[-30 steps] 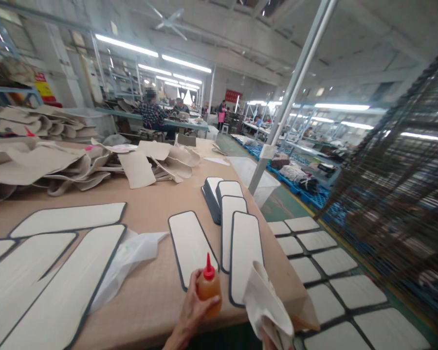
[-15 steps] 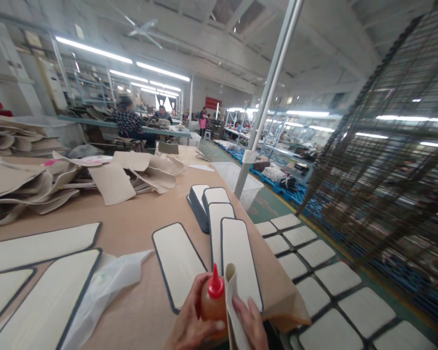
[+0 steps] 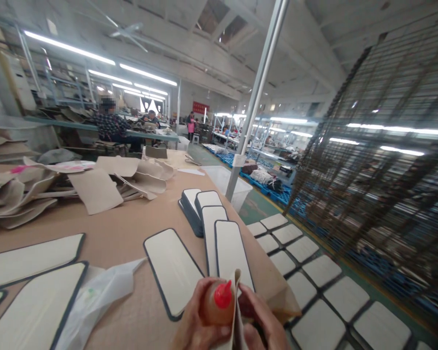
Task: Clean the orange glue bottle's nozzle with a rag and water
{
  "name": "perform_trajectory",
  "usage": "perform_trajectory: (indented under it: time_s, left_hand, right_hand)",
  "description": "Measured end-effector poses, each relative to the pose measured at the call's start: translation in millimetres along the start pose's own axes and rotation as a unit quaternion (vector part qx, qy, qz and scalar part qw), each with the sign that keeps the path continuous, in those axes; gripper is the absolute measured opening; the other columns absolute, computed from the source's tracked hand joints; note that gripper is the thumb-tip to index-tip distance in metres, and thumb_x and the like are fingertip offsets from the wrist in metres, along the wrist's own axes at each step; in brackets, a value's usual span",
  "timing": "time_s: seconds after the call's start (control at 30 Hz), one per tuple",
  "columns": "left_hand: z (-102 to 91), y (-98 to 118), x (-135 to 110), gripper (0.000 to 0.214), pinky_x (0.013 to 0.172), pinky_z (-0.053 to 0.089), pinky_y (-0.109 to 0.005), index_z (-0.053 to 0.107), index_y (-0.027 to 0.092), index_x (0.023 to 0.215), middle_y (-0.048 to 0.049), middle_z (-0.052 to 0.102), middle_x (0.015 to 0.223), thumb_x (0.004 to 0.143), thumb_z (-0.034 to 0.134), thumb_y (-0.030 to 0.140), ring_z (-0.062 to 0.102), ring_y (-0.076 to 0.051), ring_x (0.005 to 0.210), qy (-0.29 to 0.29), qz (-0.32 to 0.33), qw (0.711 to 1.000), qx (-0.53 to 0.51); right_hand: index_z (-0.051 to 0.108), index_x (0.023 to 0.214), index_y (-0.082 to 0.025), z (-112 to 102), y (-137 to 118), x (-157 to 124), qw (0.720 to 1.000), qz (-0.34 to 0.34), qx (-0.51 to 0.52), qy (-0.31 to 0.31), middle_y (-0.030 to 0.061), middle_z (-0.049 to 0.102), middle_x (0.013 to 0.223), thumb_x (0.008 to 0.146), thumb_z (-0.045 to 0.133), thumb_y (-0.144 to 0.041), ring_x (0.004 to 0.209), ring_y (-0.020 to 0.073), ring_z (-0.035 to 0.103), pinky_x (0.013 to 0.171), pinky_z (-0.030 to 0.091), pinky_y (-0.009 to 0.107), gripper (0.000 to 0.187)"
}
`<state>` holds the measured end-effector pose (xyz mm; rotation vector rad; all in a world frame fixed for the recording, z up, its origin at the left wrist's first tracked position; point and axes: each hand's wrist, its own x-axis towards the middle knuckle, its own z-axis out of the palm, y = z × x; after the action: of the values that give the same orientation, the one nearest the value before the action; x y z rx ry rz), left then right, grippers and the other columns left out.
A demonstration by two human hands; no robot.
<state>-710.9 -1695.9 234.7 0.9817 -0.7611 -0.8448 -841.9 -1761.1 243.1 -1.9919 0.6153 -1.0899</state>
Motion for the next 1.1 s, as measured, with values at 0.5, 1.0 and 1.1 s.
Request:
perform_trajectory:
  time_s: [0.5, 1.0, 1.1]
  left_hand:
    - [4.3, -1, -11, 0.054, 0.085, 0.051, -0.034, 0.053, 0.023, 0.105, -0.0074, 0.061, 0.114, 0.057, 0.078, 0.024, 0.059, -0.028, 0.102, 0.066, 0.004, 0.998, 0.016]
    - [11.1, -6, -18, 0.061, 0.078, 0.051, -0.034, 0.058, 0.019, 0.102, -0.0073, 0.066, 0.101, 0.047, 0.082, 0.030, 0.060, -0.028, 0.092, -0.007, -0.025, 0.999, 0.020]
    - [9.5, -5, -19, 0.067, 0.077, 0.050, -0.035, 0.060, 0.017, 0.101, -0.0083, 0.066, 0.097, 0.041, 0.085, 0.035, 0.061, -0.028, 0.090, -0.061, -0.051, 0.995, -0.060]
  right_hand:
    - [0.052, 0.122, -0.013, 31, 5, -18, 0.977, -0.026, -0.167, 0.132, 0.0110, 0.065, 0.111, 0.081, 0.044, -0.021, 0.098, 0.0221, 0.064, 0.080, 0.054, 0.026, 0.043]
    - [0.062, 0.104, -0.014, -29, -13, 4, 0.906, -0.283, -0.311, -0.053, 0.0087, 0.069, 0.081, 0.085, 0.032, -0.009, 0.072, 0.0191, 0.063, 0.065, 0.054, 0.029, 0.036]
    - [0.067, 0.091, -0.019, -71, -22, 21, 0.962, -0.106, -0.239, -0.084, 0.0041, 0.069, 0.077, 0.087, 0.039, -0.019, 0.070, 0.0158, 0.064, 0.064, 0.053, 0.024, 0.028]
